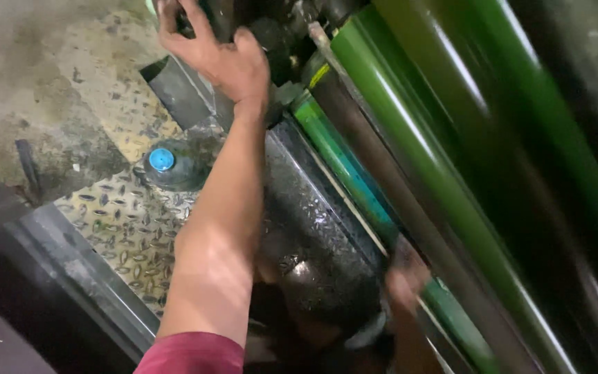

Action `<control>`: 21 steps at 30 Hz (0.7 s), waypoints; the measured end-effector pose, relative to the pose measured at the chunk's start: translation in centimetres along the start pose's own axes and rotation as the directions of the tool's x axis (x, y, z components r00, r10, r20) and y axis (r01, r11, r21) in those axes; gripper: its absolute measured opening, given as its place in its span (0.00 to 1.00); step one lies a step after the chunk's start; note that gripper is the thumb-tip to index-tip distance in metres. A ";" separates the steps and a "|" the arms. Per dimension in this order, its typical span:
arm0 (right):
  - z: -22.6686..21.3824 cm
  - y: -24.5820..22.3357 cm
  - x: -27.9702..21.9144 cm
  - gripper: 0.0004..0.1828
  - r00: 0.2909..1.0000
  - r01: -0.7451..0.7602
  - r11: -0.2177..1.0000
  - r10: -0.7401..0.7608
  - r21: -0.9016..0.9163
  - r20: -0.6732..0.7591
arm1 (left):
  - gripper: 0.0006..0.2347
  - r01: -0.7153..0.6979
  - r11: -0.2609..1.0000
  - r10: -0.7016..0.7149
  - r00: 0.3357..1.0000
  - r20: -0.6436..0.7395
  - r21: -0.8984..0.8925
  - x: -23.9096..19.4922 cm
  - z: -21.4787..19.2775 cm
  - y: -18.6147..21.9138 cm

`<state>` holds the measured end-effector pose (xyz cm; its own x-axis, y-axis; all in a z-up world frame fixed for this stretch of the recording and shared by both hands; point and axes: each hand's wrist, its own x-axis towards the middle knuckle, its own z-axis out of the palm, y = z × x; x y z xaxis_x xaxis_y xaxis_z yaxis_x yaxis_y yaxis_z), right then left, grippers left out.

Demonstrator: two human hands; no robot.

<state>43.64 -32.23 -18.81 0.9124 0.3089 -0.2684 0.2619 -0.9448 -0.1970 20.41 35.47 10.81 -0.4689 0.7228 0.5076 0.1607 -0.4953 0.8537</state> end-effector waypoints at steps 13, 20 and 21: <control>1.2 -39.7 -4.9 0.40 0.595 0.337 0.935 -0.124 0.106 -0.794 | 0.39 0.037 0.980 -0.063 0.990 0.128 0.198 1.2 -1.5 1.7; -8.9 -46.2 -3.3 0.48 0.851 0.497 0.703 -0.510 -0.509 0.125 | 0.44 0.084 0.996 -0.086 0.991 0.104 0.023 0.7 -1.1 2.7; -7.6 -42.8 -3.8 0.49 0.721 0.526 0.650 -0.683 -0.548 -0.118 | 0.45 0.095 0.995 -0.097 0.988 0.117 0.024 0.9 -1.5 2.8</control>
<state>31.36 6.17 -2.22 0.5162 0.8549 0.0521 0.8227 -0.5119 0.2473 19.12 34.02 13.53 -0.3779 0.8188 0.4322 0.1358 -0.4127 0.9007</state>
